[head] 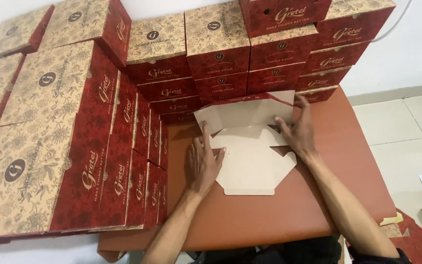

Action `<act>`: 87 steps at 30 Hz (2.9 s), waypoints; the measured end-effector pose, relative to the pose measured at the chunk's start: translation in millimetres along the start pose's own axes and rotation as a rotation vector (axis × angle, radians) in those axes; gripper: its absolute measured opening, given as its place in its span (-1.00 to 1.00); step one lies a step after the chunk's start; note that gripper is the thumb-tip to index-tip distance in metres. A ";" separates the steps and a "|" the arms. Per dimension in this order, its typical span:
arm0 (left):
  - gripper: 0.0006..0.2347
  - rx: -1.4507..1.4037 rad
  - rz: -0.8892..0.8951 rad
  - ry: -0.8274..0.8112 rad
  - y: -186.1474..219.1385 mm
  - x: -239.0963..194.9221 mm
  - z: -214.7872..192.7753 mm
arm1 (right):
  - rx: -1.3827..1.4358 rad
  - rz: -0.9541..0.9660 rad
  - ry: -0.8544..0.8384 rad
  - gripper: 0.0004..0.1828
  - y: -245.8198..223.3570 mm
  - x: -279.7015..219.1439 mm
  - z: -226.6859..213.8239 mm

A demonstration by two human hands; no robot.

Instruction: Folding flat cardboard templates into small rectangular boxes and stacking them.

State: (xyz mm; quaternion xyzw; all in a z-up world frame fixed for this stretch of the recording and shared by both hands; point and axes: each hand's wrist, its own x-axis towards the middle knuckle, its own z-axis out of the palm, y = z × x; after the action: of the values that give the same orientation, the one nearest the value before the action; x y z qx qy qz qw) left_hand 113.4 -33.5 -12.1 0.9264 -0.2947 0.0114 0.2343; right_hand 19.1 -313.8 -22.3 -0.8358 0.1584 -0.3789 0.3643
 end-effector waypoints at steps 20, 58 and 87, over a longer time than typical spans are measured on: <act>-0.22 0.116 0.020 0.021 -10.6 -4.0 44.0 | 0.357 0.042 0.011 -0.68 58.3 -9.9 4.6; -0.67 -0.098 0.495 -0.080 9.6 -0.5 4.2 | -0.163 -0.481 -0.432 -0.70 49.1 -24.2 12.1; -0.10 -0.103 0.075 -0.115 7.8 -2.6 0.2 | -0.561 -0.266 -0.322 -0.30 35.9 -20.3 -18.7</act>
State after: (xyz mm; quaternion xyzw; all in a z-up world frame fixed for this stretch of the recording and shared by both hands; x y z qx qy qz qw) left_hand 107.0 -37.8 -9.3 0.9004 -0.3424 -0.0483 0.2639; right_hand -8.0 -336.5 -50.6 -0.9658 0.0866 -0.2283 0.0879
